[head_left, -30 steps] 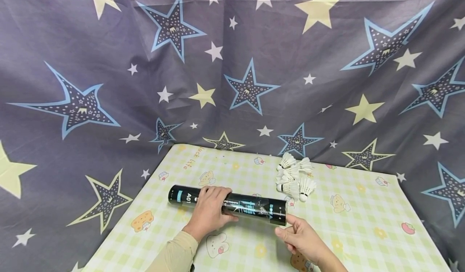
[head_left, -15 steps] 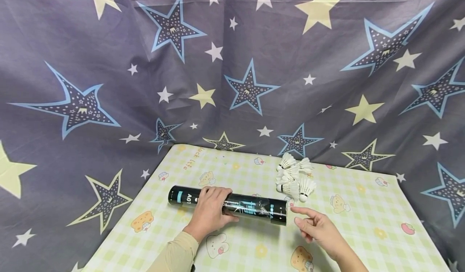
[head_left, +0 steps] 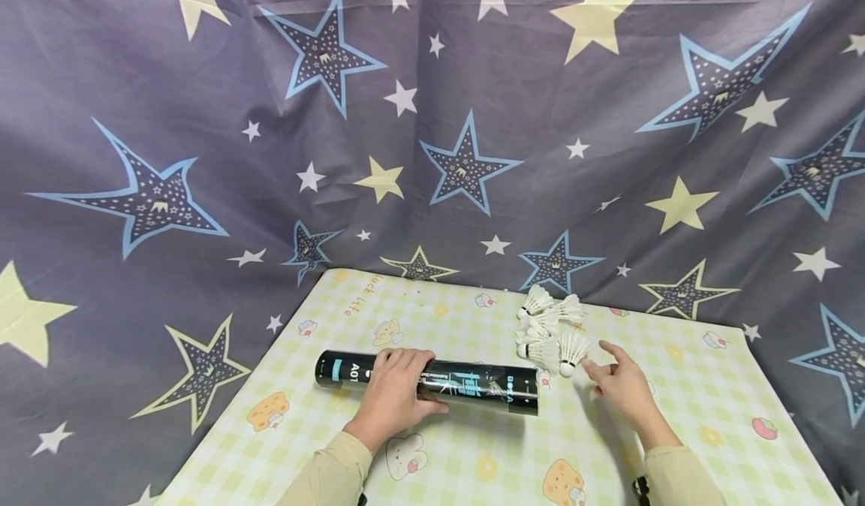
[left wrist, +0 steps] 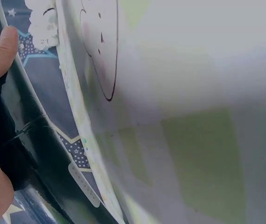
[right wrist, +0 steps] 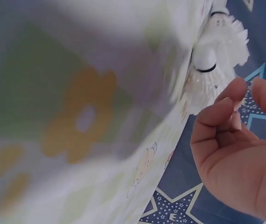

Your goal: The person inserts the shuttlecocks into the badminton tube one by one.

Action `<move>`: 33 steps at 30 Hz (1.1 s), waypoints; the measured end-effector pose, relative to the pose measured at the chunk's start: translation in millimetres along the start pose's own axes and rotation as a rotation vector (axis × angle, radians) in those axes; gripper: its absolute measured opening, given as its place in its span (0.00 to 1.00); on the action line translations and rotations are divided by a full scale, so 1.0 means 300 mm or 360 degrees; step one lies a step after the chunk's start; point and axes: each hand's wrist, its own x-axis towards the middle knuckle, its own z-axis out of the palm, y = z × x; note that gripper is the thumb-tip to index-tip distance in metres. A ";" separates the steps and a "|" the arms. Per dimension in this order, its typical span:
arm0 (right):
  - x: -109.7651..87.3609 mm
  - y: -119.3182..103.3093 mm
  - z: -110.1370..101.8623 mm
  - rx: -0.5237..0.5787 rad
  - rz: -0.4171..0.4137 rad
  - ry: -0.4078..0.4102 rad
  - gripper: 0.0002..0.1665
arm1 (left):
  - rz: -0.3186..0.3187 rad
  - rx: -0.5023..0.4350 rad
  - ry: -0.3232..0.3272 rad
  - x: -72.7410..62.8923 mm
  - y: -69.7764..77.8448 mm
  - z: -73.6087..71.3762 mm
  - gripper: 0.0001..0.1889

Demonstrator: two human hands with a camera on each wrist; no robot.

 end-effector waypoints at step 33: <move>-0.189 -0.065 -0.048 0.0461 0.0112 -0.0104 0.20 | -0.0058 -0.0063 -0.0049 0.014 0.007 0.007 0.50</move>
